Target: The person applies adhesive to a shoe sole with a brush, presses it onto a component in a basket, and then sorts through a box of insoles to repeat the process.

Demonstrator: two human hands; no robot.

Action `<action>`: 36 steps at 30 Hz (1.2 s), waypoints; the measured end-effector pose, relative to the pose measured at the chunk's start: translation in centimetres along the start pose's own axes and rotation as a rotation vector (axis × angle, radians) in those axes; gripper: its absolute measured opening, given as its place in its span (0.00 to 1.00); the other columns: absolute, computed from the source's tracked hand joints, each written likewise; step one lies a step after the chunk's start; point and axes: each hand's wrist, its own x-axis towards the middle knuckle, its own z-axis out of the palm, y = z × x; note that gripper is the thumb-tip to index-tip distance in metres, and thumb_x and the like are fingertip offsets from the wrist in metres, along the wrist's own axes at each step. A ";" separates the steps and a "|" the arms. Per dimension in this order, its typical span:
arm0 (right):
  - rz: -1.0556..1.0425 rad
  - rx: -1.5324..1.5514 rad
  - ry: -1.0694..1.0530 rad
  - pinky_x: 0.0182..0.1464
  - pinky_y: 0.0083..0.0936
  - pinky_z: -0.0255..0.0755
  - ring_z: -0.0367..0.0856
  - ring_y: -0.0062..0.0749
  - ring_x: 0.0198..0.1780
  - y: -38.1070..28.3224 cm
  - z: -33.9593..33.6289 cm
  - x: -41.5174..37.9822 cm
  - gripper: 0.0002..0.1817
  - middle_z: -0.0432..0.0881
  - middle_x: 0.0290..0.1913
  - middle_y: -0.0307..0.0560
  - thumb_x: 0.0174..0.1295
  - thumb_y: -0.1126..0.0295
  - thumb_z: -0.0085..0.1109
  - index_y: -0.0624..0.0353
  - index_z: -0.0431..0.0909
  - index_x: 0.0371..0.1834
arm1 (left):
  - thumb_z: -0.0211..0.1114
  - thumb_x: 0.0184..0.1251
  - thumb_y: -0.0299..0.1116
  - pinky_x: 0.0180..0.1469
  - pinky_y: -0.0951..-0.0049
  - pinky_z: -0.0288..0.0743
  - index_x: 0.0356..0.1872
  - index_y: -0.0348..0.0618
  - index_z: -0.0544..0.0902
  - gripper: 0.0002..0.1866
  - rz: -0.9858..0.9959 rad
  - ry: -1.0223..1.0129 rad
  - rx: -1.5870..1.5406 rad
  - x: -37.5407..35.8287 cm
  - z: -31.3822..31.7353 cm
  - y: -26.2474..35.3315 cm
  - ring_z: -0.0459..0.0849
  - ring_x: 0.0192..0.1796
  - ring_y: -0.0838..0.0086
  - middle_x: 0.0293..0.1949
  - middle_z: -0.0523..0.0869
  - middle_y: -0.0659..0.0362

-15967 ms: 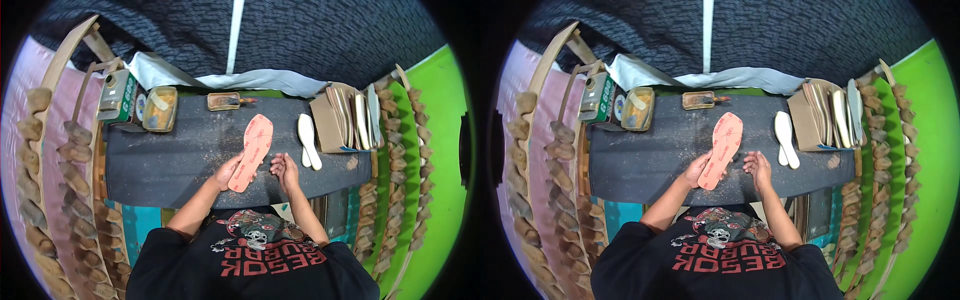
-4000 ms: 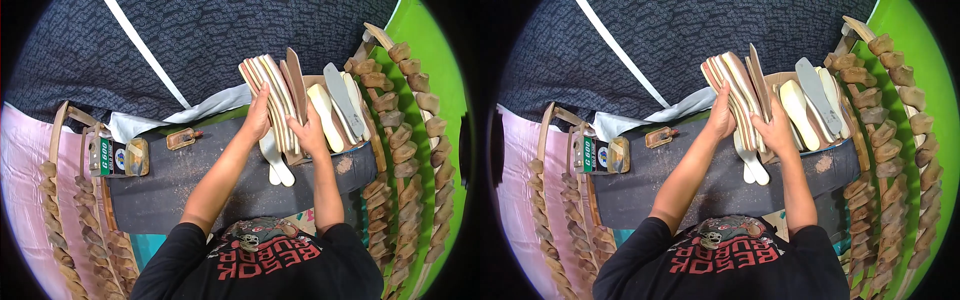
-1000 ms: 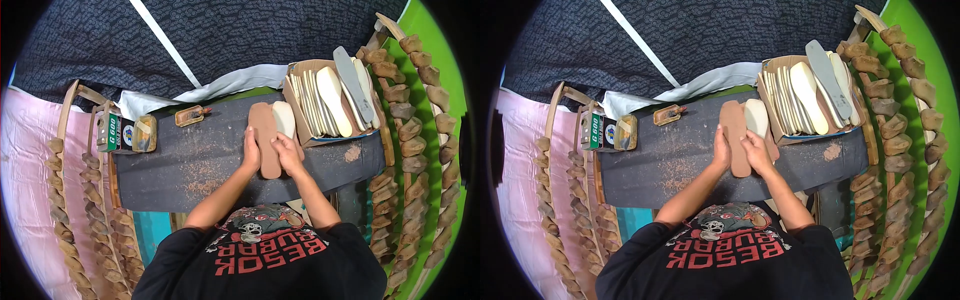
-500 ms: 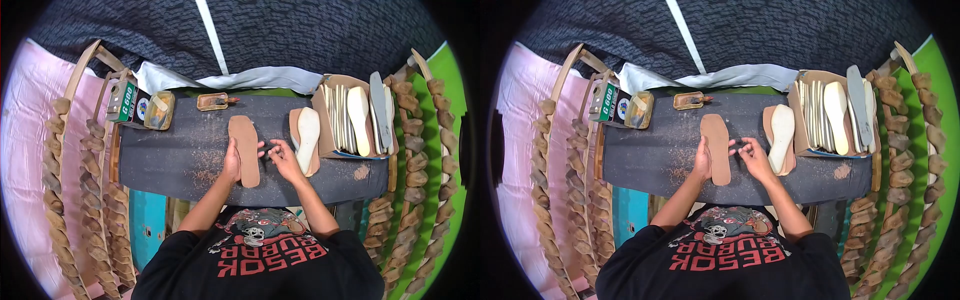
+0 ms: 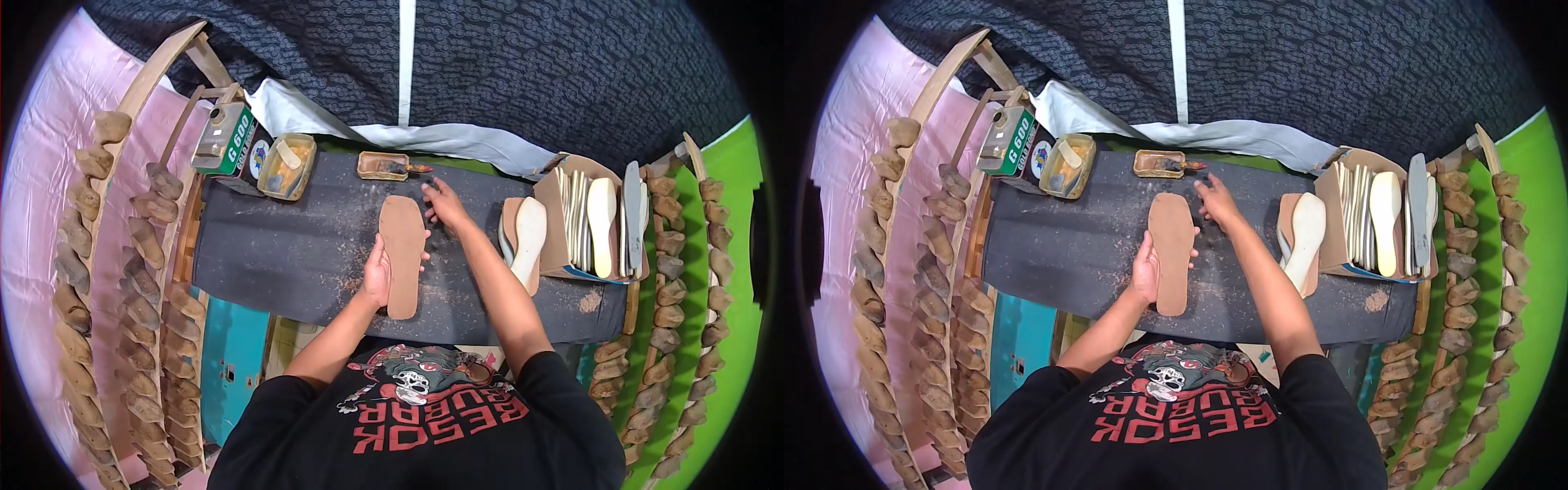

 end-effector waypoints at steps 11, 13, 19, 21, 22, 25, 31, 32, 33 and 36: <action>-0.243 0.087 0.134 0.26 0.19 0.72 0.78 0.19 0.25 -3.2 5.2 2.6 0.18 0.84 0.39 0.38 0.78 0.56 0.55 0.54 0.80 0.60 | 0.35 0.83 0.63 0.49 0.69 0.82 0.75 0.45 0.69 0.37 0.084 0.130 -0.066 -2.3 -3.7 3.8 0.85 0.50 0.68 0.68 0.80 0.50; -0.275 0.050 0.120 0.27 0.19 0.72 0.77 0.19 0.24 -3.8 5.6 3.3 0.18 0.84 0.38 0.37 0.77 0.56 0.55 0.55 0.80 0.59 | 0.35 0.83 0.63 0.48 0.68 0.82 0.75 0.45 0.69 0.37 0.075 0.126 -0.052 -2.2 -3.6 4.3 0.85 0.49 0.68 0.68 0.80 0.50; -0.443 -0.204 0.287 0.32 0.23 0.75 0.79 0.21 0.26 -5.0 5.7 5.1 0.11 0.86 0.29 0.39 0.72 0.64 0.61 0.60 0.86 0.46 | 0.36 0.83 0.63 0.47 0.67 0.80 0.74 0.44 0.69 0.37 0.046 0.111 -0.072 -1.7 -3.3 5.0 0.83 0.47 0.68 0.66 0.81 0.51; -0.457 -0.119 0.222 0.30 0.19 0.73 0.80 0.18 0.26 -5.1 5.8 4.9 0.13 0.89 0.34 0.41 0.75 0.64 0.58 0.63 0.85 0.46 | 0.36 0.83 0.63 0.47 0.67 0.80 0.74 0.44 0.69 0.37 0.025 0.101 -0.114 -1.4 -3.4 4.8 0.83 0.47 0.67 0.66 0.81 0.51; -0.456 -0.119 0.234 0.30 0.19 0.73 0.80 0.18 0.26 -5.2 5.7 4.8 0.13 0.89 0.34 0.41 0.75 0.64 0.58 0.63 0.85 0.46 | 0.37 0.83 0.63 0.47 0.66 0.79 0.74 0.44 0.69 0.37 0.012 0.100 -0.101 -1.2 -3.5 4.8 0.82 0.47 0.67 0.66 0.81 0.51; -0.365 0.223 0.278 0.30 0.20 0.74 0.83 0.20 0.27 -4.7 5.6 3.8 0.13 0.89 0.34 0.45 0.73 0.66 0.59 0.66 0.84 0.49 | 0.37 0.82 0.64 0.47 0.66 0.79 0.74 0.44 0.69 0.38 -0.014 0.068 -0.105 -0.8 -3.7 4.5 0.82 0.47 0.67 0.66 0.80 0.51; -0.349 0.500 0.279 0.31 0.19 0.78 0.85 0.22 0.28 -4.4 4.5 3.6 0.12 0.89 0.36 0.47 0.77 0.66 0.56 0.64 0.82 0.49 | 0.37 0.82 0.65 0.47 0.65 0.79 0.75 0.43 0.68 0.38 -0.039 0.050 -0.159 -0.8 -3.8 4.2 0.81 0.47 0.66 0.66 0.79 0.51; -0.349 0.502 0.280 0.31 0.19 0.78 0.85 0.22 0.28 -4.6 4.4 3.6 0.12 0.89 0.36 0.47 0.77 0.66 0.56 0.64 0.82 0.49 | 0.37 0.82 0.65 0.47 0.65 0.79 0.75 0.43 0.68 0.38 -0.045 0.054 -0.167 -0.8 -3.9 4.1 0.81 0.47 0.66 0.66 0.79 0.51; -0.344 0.500 0.281 0.31 0.20 0.78 0.85 0.23 0.28 -4.7 4.3 3.6 0.12 0.89 0.36 0.47 0.77 0.65 0.55 0.64 0.82 0.47 | 0.37 0.82 0.65 0.47 0.65 0.79 0.75 0.43 0.68 0.38 -0.046 0.055 -0.166 -0.7 -3.8 4.2 0.81 0.47 0.66 0.66 0.79 0.51; -0.347 0.508 0.285 0.31 0.20 0.78 0.85 0.24 0.28 -4.8 4.3 3.5 0.12 0.89 0.35 0.47 0.77 0.65 0.55 0.64 0.81 0.44 | 0.39 0.81 0.66 0.46 0.66 0.79 0.74 0.43 0.69 0.39 -0.048 0.083 -0.199 -0.5 -3.8 4.0 0.81 0.47 0.67 0.66 0.80 0.52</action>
